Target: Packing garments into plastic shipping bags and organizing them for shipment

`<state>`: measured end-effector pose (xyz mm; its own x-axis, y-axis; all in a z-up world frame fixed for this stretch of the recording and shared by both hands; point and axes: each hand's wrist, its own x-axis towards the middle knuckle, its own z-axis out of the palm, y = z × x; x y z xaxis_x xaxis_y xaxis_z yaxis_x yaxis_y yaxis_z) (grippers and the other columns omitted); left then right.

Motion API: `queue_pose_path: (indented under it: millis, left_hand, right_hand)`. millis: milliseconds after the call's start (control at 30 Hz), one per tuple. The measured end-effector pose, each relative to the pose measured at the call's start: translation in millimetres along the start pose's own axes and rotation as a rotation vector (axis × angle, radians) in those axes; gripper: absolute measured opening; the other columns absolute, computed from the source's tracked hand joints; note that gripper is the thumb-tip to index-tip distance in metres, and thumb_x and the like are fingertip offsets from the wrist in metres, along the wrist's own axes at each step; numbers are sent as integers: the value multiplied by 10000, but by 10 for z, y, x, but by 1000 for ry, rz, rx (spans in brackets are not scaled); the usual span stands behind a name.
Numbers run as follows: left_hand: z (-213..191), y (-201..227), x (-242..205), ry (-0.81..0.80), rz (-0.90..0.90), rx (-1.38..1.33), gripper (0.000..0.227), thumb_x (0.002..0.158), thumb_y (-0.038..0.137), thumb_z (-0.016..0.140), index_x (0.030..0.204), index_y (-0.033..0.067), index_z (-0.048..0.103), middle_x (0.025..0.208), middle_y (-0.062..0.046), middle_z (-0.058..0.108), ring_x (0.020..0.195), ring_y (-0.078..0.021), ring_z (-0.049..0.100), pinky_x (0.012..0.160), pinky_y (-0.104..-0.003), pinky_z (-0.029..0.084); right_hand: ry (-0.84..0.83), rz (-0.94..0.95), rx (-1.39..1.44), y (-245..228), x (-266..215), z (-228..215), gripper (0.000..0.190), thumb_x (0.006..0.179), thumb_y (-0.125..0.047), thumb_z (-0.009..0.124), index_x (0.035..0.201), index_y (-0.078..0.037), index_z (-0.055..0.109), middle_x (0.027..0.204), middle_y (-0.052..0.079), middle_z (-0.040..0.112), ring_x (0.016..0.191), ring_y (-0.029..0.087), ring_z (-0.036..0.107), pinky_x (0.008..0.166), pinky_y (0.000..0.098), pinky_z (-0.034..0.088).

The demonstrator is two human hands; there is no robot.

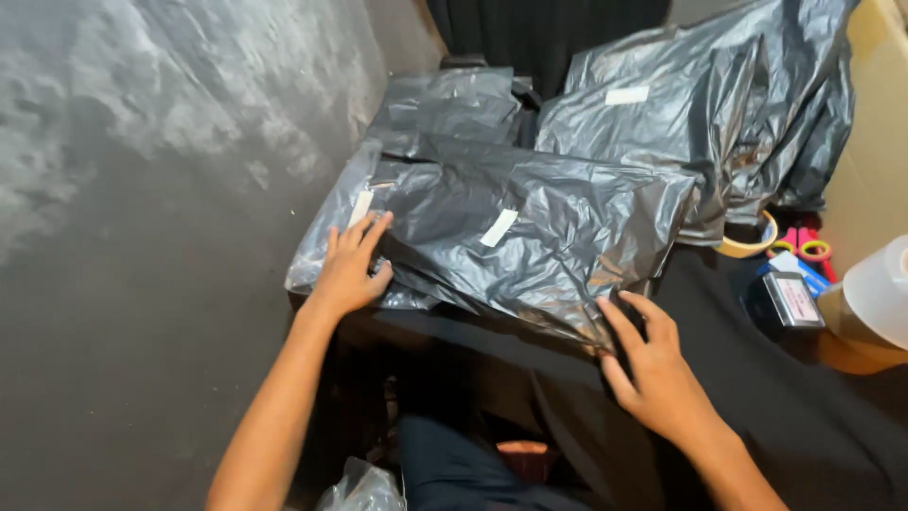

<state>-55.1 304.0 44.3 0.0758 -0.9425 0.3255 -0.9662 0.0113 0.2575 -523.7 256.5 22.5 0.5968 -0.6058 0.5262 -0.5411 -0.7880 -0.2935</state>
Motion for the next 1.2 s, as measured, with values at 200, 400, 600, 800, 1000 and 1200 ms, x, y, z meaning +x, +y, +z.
queue_pose_path:
  millis: [200,400,600,800,1000,1200]
  left_hand:
    - [57,-197,100,60,-4,85,580,884,234,586,1462,208,549,1260,-59,618,1172,-325,555,1116,-561,271]
    - [-42,-42,114,178,-91,-129,419,950,218,590,1367,209,619,1197,-77,675,1136,-315,604,1004,-446,409]
    - [-303,292,-26,-28,-161,-408,742,815,105,555,1534,223,421,1396,-106,348,1373,-295,362,1204,-454,224]
    - [-355,289,-92,84,-92,-424,472,965,91,529,1434,142,554,1313,-127,575,1262,-311,548,1120,-417,369]
    - [-307,275,-206,-8,-15,-416,526,890,-6,524,1398,111,601,1226,-97,544,1167,-254,578,1065,-363,420]
    - [-145,110,-282,213,-75,-540,441,879,-16,506,1254,98,707,1133,-80,647,1054,-206,631,949,-284,457]
  right_hand:
    - [119,163,192,110,72,-96,496,973,-109,552,1467,-70,559,1390,205,470,1342,328,475,1204,427,341]
    - [183,284,150,210,121,-8,500,926,-19,629,1425,-61,631,1262,196,486,1163,294,552,1019,376,495]
    - [190,302,118,338,225,79,619,853,7,661,1465,-60,600,1178,219,454,1116,341,502,1048,396,441]
    - [394,523,206,409,186,-15,464,927,65,545,1350,-41,704,1184,173,467,928,257,554,870,346,472]
    - [529,602,290,464,145,-30,448,927,88,453,1286,-9,702,1252,163,510,988,232,569,936,311,469]
    - [547,591,279,523,77,31,420,928,63,457,1267,-12,694,1222,165,531,985,235,559,898,333,474]
